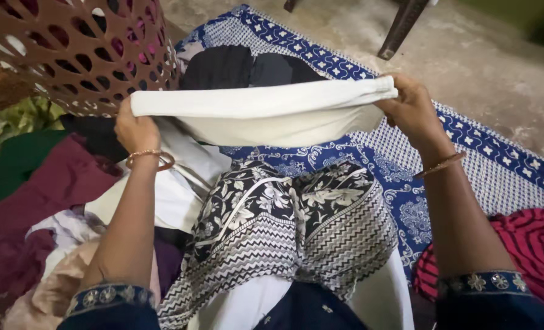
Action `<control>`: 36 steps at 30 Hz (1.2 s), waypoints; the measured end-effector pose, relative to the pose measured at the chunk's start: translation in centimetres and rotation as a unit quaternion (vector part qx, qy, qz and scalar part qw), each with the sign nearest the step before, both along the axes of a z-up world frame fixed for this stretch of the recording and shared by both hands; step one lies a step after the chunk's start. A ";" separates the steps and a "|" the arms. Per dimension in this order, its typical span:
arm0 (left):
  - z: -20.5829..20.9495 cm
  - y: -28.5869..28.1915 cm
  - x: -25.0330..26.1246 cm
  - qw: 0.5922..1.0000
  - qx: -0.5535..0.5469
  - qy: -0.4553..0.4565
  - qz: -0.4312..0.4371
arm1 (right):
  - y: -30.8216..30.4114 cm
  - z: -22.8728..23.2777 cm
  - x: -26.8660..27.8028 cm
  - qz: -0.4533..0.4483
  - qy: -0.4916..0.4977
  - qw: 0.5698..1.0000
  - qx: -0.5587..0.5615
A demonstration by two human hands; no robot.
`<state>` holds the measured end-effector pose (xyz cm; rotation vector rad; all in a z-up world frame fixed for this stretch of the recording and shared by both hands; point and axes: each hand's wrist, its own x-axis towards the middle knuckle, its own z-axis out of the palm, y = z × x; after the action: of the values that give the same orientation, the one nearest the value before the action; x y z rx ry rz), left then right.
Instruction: The person folds several garments one by one, including a black shirt, a dark gray shirt, a white shirt, and a maroon shirt. Each item is smoothed, folded into a compact rectangle, and placed on a growing stack on the mat.
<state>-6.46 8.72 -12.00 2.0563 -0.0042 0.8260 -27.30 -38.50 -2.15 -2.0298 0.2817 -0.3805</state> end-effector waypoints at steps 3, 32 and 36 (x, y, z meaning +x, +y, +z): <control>-0.1 -0.6 -1.2 0.995 -0.047 0.016 -0.088 | -0.5 -2.1 -0.6 -0.003 -0.023 1.000 0.001; -5.9 3.1 -17.4 0.831 0.296 0.294 -0.369 | -2.7 -15.9 -9.7 -0.040 0.086 0.994 0.048; -4.2 2.0 -18.6 0.852 0.340 0.217 -0.333 | 0.7 -12.1 -10.9 0.053 0.111 0.992 -0.005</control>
<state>-25.05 10.73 -16.23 2.5897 -0.8188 -0.1251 -38.15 -37.84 -14.28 -2.0895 0.3071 -0.0907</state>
